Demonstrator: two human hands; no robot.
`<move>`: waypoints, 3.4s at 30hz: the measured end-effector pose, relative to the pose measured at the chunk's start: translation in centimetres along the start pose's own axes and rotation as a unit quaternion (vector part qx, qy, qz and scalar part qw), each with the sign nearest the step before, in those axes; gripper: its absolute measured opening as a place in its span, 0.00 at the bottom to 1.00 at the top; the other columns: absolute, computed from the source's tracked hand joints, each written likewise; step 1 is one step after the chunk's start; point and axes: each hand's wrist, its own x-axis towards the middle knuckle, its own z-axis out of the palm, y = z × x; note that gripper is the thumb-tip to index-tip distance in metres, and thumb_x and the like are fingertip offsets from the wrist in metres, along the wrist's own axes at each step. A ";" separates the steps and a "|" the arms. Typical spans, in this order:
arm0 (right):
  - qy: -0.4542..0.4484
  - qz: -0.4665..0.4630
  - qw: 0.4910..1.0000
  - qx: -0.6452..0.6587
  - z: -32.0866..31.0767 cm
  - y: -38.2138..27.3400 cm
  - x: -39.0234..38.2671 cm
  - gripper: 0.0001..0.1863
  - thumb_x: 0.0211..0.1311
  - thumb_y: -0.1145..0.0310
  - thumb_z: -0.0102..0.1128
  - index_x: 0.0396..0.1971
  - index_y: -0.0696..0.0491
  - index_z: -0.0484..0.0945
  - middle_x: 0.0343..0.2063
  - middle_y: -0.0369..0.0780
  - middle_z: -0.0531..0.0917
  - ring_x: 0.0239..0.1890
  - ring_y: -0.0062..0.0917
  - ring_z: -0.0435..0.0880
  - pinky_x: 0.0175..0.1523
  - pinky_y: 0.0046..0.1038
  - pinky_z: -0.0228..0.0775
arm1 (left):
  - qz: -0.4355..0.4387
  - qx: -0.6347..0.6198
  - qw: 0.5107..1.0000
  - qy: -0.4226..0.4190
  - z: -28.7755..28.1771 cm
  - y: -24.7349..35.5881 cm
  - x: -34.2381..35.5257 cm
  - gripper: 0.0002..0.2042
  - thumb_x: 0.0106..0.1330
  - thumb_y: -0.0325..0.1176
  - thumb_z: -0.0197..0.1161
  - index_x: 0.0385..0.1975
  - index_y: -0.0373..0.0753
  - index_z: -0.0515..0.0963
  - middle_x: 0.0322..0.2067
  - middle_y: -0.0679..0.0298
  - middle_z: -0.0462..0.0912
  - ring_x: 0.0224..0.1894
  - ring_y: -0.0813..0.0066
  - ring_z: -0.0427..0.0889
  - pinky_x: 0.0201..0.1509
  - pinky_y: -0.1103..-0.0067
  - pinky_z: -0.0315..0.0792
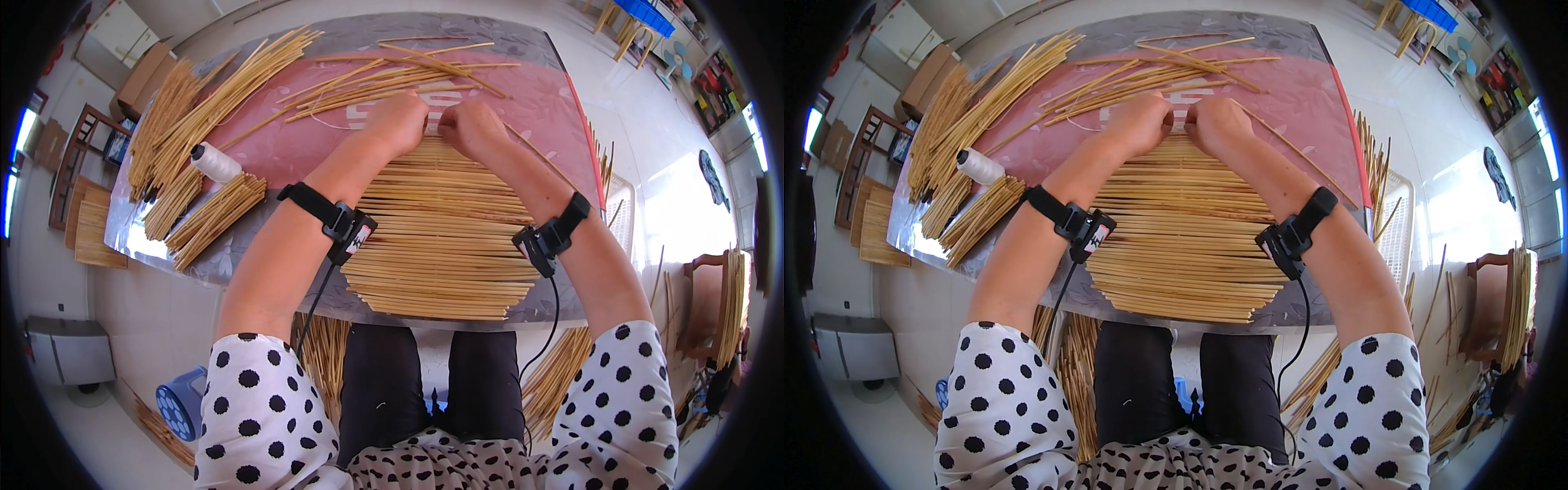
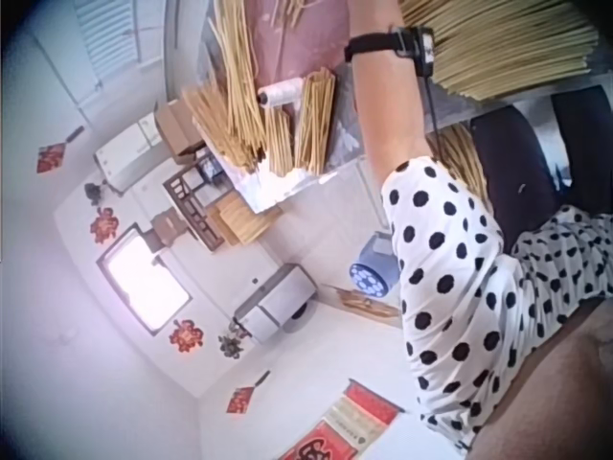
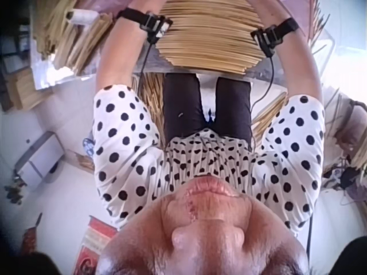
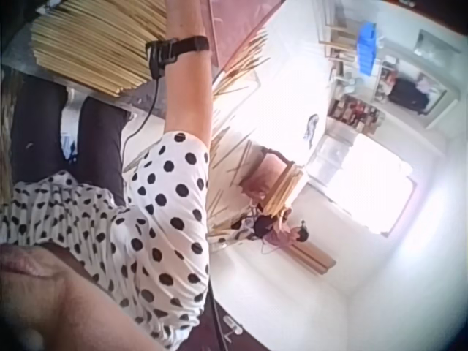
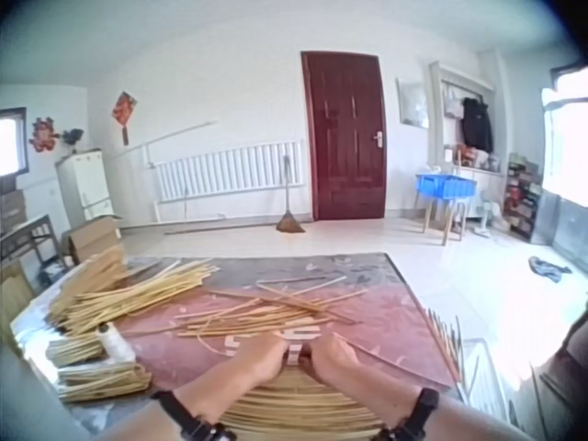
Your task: The person is weaving bamboo sticks together using white thread and scissors.
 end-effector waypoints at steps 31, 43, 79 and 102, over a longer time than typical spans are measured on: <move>0.049 -0.035 0.995 0.075 0.7 -0.9 -0.6 0.08 0.53 0.63 0.64 0.34 0.46 0.86 0.34 0.42 0.85 0.40 0.38 0.84 0.44 0.38 0.76 | 0.032 0.026 0.999 0.009 -1.4 -0.1 -1.1 0.05 0.59 0.34 0.63 0.27 0.44 0.84 0.30 0.60 0.83 0.36 0.57 0.83 0.36 0.63 0.75; 0.039 0.009 0.998 0.042 0.1 -0.1 -0.9 0.08 0.52 0.64 0.64 0.32 0.45 0.86 0.36 0.40 0.85 0.41 0.36 0.84 0.47 0.36 0.77 | 0.011 -0.018 1.000 -0.007 -1.7 -0.4 -1.0 0.05 0.58 0.35 0.63 0.29 0.44 0.84 0.30 0.61 0.84 0.37 0.59 0.83 0.38 0.65 0.75; 0.034 -0.059 0.996 0.056 0.7 -0.1 0.6 0.10 0.54 0.65 0.60 0.36 0.46 0.85 0.35 0.41 0.85 0.39 0.37 0.84 0.44 0.38 0.76 | 0.016 -0.020 1.000 0.001 -1.7 0.1 -2.6 0.04 0.56 0.33 0.64 0.29 0.43 0.84 0.29 0.59 0.84 0.35 0.58 0.83 0.39 0.65 0.75; -0.029 -0.002 0.999 0.022 0.9 0.0 1.6 0.09 0.53 0.65 0.55 0.29 0.48 0.85 0.33 0.43 0.85 0.38 0.38 0.84 0.45 0.37 0.77 | -0.015 0.042 0.997 0.055 -1.0 0.6 -3.7 0.03 0.56 0.28 0.62 0.26 0.41 0.83 0.30 0.58 0.82 0.37 0.57 0.82 0.39 0.64 0.75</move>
